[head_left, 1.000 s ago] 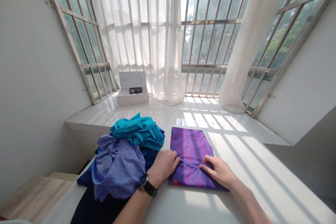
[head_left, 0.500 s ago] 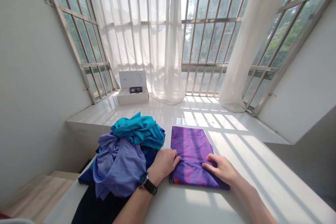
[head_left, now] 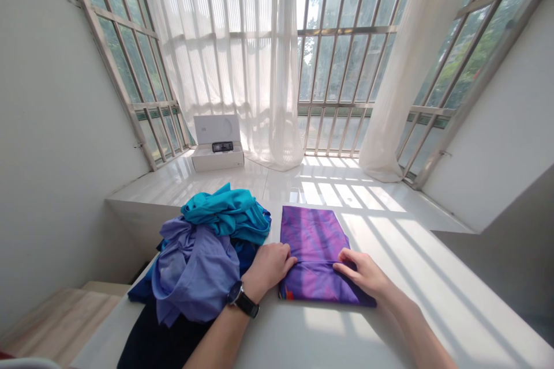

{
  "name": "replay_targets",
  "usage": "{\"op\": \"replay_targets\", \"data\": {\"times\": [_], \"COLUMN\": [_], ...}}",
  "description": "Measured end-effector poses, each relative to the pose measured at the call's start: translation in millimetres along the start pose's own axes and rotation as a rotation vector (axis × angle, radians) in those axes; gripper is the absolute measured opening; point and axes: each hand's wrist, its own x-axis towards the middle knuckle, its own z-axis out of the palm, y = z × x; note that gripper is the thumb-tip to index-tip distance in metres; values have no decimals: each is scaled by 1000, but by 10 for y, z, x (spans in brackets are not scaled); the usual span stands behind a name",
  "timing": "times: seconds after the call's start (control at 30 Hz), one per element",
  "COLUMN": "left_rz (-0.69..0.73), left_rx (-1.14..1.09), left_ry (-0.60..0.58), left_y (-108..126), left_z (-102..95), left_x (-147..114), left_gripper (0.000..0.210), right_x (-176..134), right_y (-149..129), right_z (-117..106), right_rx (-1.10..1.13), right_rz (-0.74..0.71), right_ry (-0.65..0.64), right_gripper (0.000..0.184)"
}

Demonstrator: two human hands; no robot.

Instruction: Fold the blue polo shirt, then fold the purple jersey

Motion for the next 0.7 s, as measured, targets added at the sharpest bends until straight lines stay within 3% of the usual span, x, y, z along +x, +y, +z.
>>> {"op": "replay_targets", "data": {"times": [0.2,0.33,0.6,0.7], "left_rz": [-15,-13,32,61], "left_rx": [3,-7,-29,-68], "left_ry": [-4,2,28,43], "left_y": [-14,-25,-95,-141], "left_z": [29,40,47,36], "left_x": [18,22,24,22], "left_gripper": [28,28,31,31], "right_x": [17,-1,-52,-58], "right_y": [44,39,66,64], "right_z": [29,2,-257,-285], "right_rx": [11,-6,-95,-70], "right_rz": [-29,26,246,186], "right_ry": [46,91,540,498], "right_gripper": [30,32,39,40]}}
